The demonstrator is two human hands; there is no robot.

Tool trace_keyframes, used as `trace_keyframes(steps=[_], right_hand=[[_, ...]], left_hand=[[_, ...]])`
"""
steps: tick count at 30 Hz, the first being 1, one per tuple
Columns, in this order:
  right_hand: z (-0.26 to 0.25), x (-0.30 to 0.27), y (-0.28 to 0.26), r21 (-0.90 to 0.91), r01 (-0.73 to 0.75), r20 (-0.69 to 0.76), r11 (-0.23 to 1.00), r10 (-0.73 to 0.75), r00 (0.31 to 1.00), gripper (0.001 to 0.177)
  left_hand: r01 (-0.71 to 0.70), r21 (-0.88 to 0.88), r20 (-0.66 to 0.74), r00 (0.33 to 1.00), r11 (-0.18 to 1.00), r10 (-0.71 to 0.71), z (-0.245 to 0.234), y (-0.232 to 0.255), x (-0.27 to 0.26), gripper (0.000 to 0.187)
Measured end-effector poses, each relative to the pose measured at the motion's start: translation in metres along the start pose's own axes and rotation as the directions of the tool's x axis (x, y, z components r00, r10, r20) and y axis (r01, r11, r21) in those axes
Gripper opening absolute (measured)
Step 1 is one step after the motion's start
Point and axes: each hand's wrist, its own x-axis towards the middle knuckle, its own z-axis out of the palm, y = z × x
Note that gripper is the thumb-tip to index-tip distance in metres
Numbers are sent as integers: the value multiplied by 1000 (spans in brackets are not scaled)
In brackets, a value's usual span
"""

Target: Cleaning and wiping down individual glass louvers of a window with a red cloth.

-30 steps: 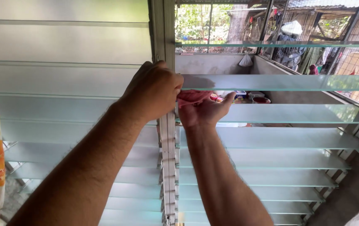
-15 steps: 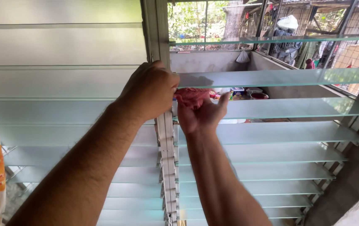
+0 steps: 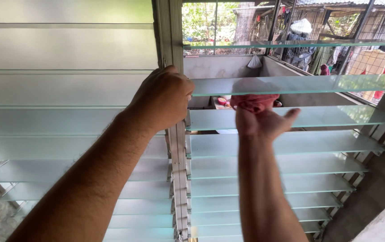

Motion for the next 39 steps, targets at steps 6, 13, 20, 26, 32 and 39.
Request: trace_keyframes(steps=[6,13,20,26,32,39], right_hand=[[-33,-10,80,102,-240,61,965,235,970,91],[27,-28,-3,117,-216,55,969,211,976,115],[-53,40,33,-85,-112,337,990,134,932,97],[7,-19,52,-125,-221,-24,967,220,975,116],[-4,40,-34,-176,-45,-49,983,37,998,121],[-24,41,82,151,-13,-38,988,19,999,105]], left_hand=[[30,19,12,999,999,-30,-12,4,8,2],[20,33,86,996,999,-23,-8,0,7,5],[63,78,143,987,995,-74,-6,2,15,2],[127,54,229,964,990,-136,-18,7,19,3],[204,28,260,944,979,-204,-18,5,22,3],[205,36,234,950,978,-207,-17,9,21,5]])
